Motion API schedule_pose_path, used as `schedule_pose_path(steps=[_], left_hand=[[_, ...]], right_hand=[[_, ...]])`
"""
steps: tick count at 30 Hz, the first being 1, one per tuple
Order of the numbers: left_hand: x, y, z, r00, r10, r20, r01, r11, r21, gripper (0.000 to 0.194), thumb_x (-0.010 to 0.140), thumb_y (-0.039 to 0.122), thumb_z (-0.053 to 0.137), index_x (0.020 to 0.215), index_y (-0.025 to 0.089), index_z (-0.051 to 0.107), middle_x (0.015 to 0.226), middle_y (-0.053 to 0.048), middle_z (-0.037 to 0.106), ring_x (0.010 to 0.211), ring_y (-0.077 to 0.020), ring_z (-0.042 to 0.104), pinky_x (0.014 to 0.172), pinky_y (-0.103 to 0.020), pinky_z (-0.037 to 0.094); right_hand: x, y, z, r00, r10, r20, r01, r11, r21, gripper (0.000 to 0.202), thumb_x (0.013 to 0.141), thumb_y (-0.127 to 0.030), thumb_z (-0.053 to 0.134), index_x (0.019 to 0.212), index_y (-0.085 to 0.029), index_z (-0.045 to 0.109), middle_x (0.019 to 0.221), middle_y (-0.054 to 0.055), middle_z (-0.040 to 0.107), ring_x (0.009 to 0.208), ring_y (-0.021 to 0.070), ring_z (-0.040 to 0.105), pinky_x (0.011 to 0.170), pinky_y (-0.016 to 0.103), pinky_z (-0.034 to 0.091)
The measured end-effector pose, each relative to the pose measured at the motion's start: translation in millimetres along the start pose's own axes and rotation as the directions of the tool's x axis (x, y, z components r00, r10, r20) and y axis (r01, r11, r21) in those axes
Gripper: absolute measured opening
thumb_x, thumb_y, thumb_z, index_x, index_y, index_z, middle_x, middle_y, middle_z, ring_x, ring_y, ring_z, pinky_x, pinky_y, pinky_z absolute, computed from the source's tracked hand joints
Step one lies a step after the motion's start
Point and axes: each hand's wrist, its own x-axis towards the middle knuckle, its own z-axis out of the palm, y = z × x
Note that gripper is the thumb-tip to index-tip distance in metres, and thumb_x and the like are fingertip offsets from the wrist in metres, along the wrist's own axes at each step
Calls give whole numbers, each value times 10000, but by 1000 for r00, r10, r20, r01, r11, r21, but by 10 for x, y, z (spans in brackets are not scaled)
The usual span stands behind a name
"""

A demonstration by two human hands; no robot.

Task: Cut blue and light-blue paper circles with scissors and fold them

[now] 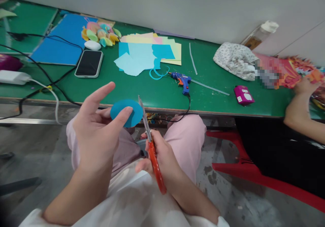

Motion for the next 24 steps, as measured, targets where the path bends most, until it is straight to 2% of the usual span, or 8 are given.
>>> schedule_pose_path(steps=[2,5,7,13,16,20,24], left_hand=[[2,-3,-4,1000,-5,6,5,1000,-4,544,714,280,774,1237,300,626,569,72,571,511,-66,495,575,-162,533],[7,-2,-11,1000,-14,13,14,1000,2,543,712,289,777,1234,308,627,558,75,556,501,-64,483,547,-150,519],[11,2,-12,1000,-16,8,16,1000,7,541,711,294,776,1232,309,630,556,75,551,494,-64,477,527,-146,509],[22,22,-10,1000,-29,-2,29,1000,-12,540,706,282,774,1228,302,635,555,75,541,486,-66,466,531,-154,507],[29,21,-13,998,-58,10,59,998,-37,537,702,272,775,1222,294,641,549,74,543,475,-67,477,517,-165,516],[37,-20,-2,988,-141,64,146,985,-91,442,715,284,760,1151,264,686,540,70,563,405,-56,471,413,-153,484],[10,-72,35,966,-219,139,234,967,-100,270,725,298,751,991,257,739,554,67,586,357,-26,436,333,-110,401]], right_hand=[[0,-22,3,1000,5,4,-5,1000,2,534,636,-688,707,960,-279,591,840,0,516,657,138,463,540,245,416],[0,-47,4,1000,-4,25,4,1000,-1,719,482,-787,684,979,-278,578,808,-13,494,620,125,423,490,236,356],[-2,-54,3,1000,-5,23,6,1000,-13,792,440,-811,661,1021,-282,565,782,-23,475,614,121,405,488,236,333],[-12,-7,-16,999,3,41,0,998,-66,800,464,-797,647,1084,-297,572,739,-35,463,618,130,396,544,253,338],[-15,27,-16,1000,-2,29,2,1000,-1,790,462,-777,678,1081,-296,577,774,-30,475,597,118,390,509,244,317],[-5,-6,2,999,7,34,-13,987,163,707,568,-727,704,1130,-325,550,849,-26,497,571,89,409,474,219,321],[81,-166,23,995,-82,-58,93,974,208,428,784,-523,697,1128,-312,555,858,-21,531,619,90,489,517,207,417]])
